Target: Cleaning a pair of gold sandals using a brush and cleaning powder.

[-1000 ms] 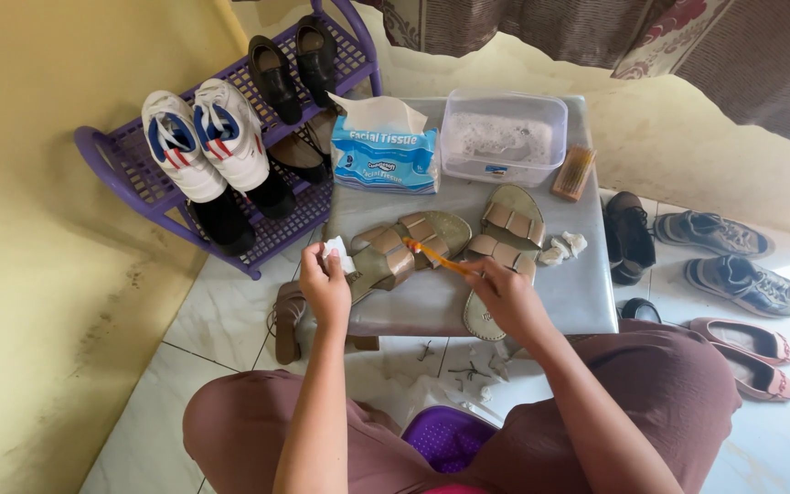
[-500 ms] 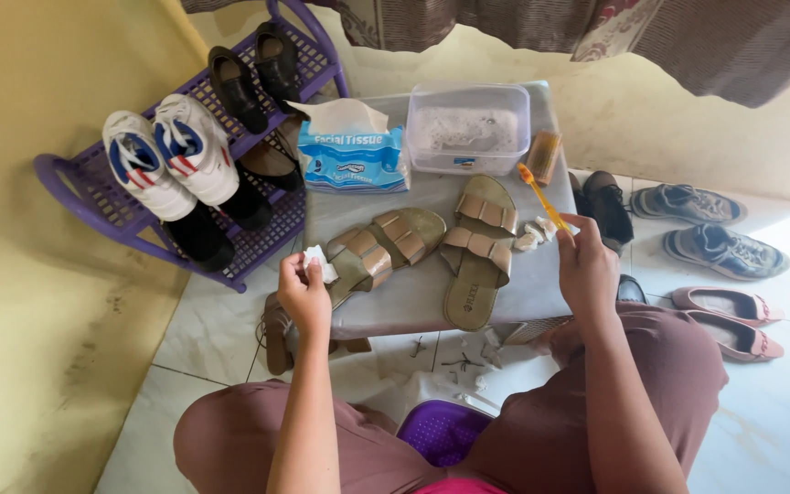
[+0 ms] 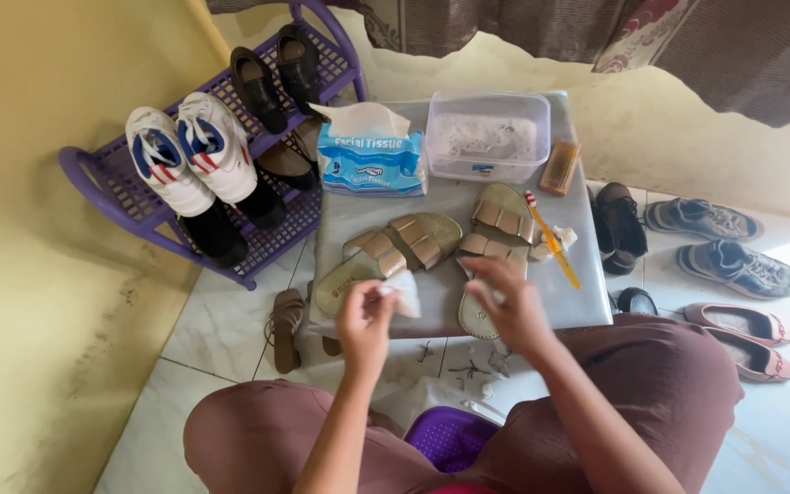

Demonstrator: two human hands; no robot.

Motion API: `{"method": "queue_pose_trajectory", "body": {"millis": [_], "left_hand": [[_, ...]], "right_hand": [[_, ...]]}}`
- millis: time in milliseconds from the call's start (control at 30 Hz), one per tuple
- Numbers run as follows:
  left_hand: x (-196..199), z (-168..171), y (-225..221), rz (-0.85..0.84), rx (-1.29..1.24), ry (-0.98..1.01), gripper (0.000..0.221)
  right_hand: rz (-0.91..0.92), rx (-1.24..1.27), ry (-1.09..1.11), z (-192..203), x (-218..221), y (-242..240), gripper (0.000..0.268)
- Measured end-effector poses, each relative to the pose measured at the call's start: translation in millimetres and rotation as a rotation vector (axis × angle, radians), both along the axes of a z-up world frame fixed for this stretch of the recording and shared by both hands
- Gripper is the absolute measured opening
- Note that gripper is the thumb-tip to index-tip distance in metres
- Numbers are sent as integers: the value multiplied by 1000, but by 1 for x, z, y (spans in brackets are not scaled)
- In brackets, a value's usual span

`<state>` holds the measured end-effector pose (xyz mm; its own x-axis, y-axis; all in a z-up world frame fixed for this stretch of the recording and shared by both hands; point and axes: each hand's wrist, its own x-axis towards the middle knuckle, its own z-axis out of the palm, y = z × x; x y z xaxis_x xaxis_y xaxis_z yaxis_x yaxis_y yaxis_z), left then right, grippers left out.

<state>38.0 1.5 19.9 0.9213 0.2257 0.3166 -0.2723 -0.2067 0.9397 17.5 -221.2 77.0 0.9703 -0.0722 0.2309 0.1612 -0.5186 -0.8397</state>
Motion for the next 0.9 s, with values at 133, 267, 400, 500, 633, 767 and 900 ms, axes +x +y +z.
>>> {"method": "queue_pose_trajectory", "body": {"millis": [133, 267, 400, 500, 633, 767, 900], "left_hand": [[-2, 16, -28, -161, -18, -62, 23], [33, 29, -30, -194, 308, -179, 23], [78, 25, -35, -267, 1030, -96, 29], [80, 55, -38, -418, 1286, 26, 38], [83, 26, -29, -379, 1238, -107, 31], [87, -16, -18, -321, 1012, -235, 23], [86, -24, -14, -257, 908, -347, 17]], "right_hand": [[238, 373, 191, 0, 3, 31, 40], [52, 447, 123, -48, 27, 11, 8], [-97, 331, 55, -112, 54, -36, 13], [-148, 160, 45, -110, 68, -50, 19], [-155, -80, -139, -45, 82, -32, 23], [-64, -277, -307, -53, 122, -15, 17], [145, -488, -484, -67, 157, 14, 14]]}}
